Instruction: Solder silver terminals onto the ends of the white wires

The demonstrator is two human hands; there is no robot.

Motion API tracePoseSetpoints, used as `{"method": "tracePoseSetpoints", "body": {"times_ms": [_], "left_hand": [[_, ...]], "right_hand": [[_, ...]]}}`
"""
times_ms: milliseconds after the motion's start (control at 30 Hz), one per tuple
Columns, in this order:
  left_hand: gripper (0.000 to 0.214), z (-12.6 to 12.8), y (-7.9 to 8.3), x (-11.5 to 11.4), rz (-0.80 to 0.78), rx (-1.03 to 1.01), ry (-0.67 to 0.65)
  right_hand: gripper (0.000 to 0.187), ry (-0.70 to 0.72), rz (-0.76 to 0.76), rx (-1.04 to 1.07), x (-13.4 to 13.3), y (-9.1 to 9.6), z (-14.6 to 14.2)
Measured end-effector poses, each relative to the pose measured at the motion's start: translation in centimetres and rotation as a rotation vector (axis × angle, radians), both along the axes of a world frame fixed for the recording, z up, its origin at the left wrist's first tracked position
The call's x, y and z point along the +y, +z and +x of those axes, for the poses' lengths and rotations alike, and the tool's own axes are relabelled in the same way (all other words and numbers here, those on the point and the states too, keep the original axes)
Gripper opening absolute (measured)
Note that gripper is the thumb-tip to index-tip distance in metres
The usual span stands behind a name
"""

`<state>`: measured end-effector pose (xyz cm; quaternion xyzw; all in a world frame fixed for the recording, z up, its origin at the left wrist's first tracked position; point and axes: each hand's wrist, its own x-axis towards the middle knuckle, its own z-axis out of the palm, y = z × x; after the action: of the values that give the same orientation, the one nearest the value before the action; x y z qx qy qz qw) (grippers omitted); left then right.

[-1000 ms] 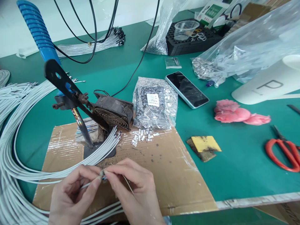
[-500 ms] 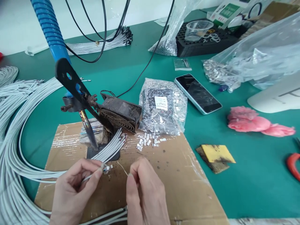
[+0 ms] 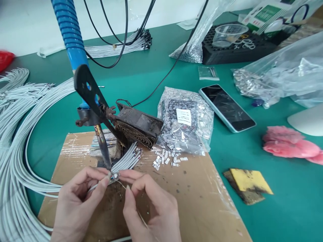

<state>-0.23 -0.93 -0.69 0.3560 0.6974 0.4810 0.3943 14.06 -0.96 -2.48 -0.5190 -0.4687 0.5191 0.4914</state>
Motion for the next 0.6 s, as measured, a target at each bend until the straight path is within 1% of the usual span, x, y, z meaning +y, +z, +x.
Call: {"method": "tracePoseSetpoints", "body": {"times_ms": [133,267,400,533,600], "left_hand": [[0.010,-0.9,-0.5,0.2,-0.007,-0.008,-0.051],[0.011,-1.0,-0.8,0.6,-0.002,-0.021,-0.102],[0.014,-0.8,-0.6,0.6,0.019,-0.004,-0.044],[0.012,-1.4,-0.6,0.5,0.021,0.004,-0.102],[0.011,-1.6,-0.6,0.5,0.024,-0.001,-0.109]], "right_hand": [[0.023,-0.008,-0.020,0.018,0.4,0.1,-0.1],[0.025,-0.020,-0.021,0.002,0.6,0.1,-0.3],[0.025,-0.032,-0.002,-0.008,0.9,0.3,-0.5],[0.022,-0.040,0.013,-0.005,1.0,0.5,-0.6],[0.023,-0.043,0.019,-0.009,1.0,0.6,-0.7]]}}
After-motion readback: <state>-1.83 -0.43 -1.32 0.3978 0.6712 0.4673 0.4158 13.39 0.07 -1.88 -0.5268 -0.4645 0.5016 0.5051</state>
